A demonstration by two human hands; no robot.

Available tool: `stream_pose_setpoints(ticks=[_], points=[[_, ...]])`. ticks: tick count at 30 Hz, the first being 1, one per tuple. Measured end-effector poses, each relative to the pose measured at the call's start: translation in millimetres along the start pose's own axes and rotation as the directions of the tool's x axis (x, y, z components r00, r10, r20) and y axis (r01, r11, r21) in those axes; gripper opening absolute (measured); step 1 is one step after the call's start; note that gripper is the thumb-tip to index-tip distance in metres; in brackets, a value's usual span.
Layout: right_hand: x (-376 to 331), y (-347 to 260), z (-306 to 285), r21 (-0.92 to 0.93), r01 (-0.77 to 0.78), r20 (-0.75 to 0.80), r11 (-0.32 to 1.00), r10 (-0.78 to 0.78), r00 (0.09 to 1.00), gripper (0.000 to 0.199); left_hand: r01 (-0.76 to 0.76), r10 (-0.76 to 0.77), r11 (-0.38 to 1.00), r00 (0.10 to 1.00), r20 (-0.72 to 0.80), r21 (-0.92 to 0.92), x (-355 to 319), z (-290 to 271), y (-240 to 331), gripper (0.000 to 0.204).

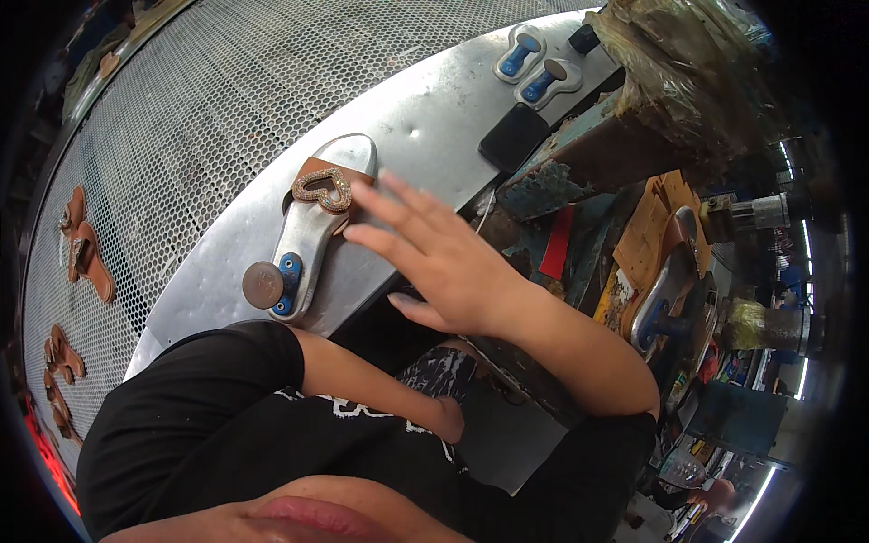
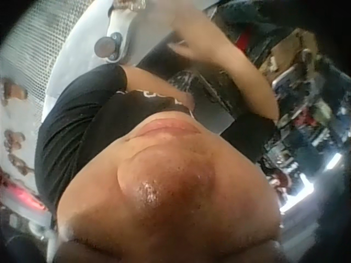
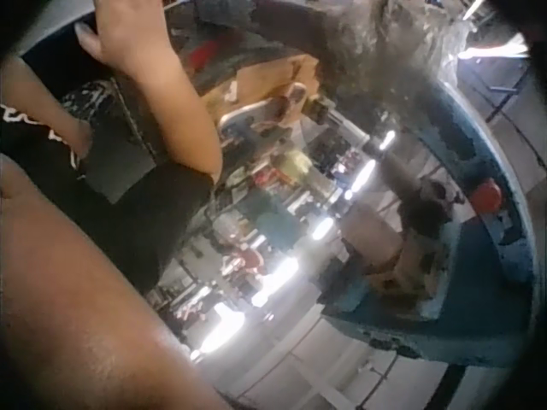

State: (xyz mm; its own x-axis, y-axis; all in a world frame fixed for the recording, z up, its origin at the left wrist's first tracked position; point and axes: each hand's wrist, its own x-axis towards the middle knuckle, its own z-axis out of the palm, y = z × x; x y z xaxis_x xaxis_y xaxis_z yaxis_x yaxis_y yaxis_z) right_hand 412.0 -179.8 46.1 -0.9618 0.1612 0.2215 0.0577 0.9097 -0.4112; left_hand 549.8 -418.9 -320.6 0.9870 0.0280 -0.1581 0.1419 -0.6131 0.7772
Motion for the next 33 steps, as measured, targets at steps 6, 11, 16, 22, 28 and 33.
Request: stream_pose_setpoints(ticks=[6, 11, 16, 22, 28, 33], points=[[-12.8, 11.5, 5.7, -0.213, -0.009, 0.740, 0.977, 0.167, 0.651, 0.063, -0.061, 0.051, 0.973, 0.997, 0.050, 0.225, -25.2, -0.8, 14.4, 0.020], [6.8, -2.8, -10.0, 0.057, -0.018, 0.030, 0.998, 0.017, 0.999, 0.066, -0.085, 0.064, 0.936, 0.995, 0.072, 0.343, -41.4, -11.0, 27.6, 0.014], [-24.0, 5.5, 6.5, -0.219, -0.020, 0.545, 0.976, 0.139, 0.827, 0.070, -0.073, 0.064, 0.978, 0.997, 0.052, 0.194, -84.7, -86.0, 61.6, 0.013], [5.4, -1.3, -8.9, 0.003, 0.001, 0.010, 1.000, -0.001, 1.000, 0.067, 0.034, -0.045, 0.969, 0.998, 0.039, 0.245, -38.3, -19.6, 45.5, 0.014], [-5.5, -3.4, -0.1, -0.104, -0.045, 0.202, 0.994, 0.066, 0.977, 0.071, 0.112, -0.133, 0.946, 0.990, 0.049, 0.303, -6.4, 30.3, 17.8, 0.015], [-6.5, 6.7, 5.1, -0.035, -0.067, 0.477, 0.997, 0.076, 0.876, 0.066, 0.019, -0.018, 0.999, 1.000, 0.019, -0.050, -0.5, -1.1, 3.4, 0.024]])
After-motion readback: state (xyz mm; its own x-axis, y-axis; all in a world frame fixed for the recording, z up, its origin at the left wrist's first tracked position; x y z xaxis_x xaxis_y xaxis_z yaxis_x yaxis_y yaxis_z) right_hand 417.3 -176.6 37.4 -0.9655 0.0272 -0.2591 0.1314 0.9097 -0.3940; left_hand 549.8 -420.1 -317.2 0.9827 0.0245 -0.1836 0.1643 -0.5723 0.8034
